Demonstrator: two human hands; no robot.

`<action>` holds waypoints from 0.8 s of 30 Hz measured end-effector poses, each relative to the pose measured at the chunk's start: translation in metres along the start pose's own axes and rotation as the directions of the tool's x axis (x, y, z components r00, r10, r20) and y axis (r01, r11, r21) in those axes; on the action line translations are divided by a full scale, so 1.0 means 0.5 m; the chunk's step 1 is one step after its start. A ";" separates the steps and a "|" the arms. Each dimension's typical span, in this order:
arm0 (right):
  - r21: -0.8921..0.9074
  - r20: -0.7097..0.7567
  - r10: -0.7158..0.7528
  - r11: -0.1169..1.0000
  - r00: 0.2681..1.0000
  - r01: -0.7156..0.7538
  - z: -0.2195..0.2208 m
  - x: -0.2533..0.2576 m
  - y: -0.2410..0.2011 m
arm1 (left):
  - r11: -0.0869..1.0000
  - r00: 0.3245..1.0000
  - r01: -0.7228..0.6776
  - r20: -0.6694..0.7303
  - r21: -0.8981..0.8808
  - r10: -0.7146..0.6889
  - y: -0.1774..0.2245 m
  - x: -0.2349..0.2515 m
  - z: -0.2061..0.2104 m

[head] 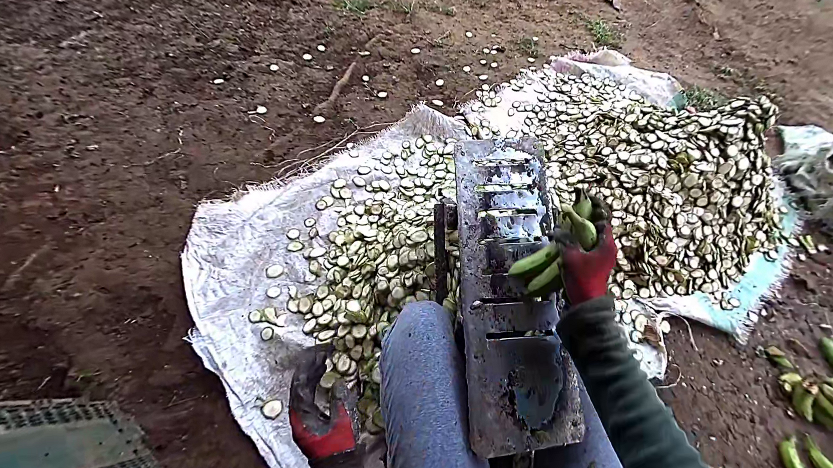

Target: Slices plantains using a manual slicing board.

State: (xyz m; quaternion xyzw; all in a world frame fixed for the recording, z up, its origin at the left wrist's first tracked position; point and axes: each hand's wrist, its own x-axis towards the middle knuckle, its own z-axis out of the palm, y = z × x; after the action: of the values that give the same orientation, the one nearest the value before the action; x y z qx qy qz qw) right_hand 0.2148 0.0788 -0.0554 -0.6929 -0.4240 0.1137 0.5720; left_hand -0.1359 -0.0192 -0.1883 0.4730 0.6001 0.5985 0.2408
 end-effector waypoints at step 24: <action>0.069 0.050 -0.318 0.947 0.947 0.314 0.030 -0.065 0.059 | 0.977 0.980 0.194 -0.025 -0.092 -0.197 -0.095 -0.006 0.030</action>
State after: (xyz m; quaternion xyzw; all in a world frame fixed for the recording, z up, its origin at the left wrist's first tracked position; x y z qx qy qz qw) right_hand 0.1986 0.0664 -0.0974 -0.5946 -0.5431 0.0541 0.5903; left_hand -0.1349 -0.0068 -0.2366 0.3904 0.6203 0.6061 0.3090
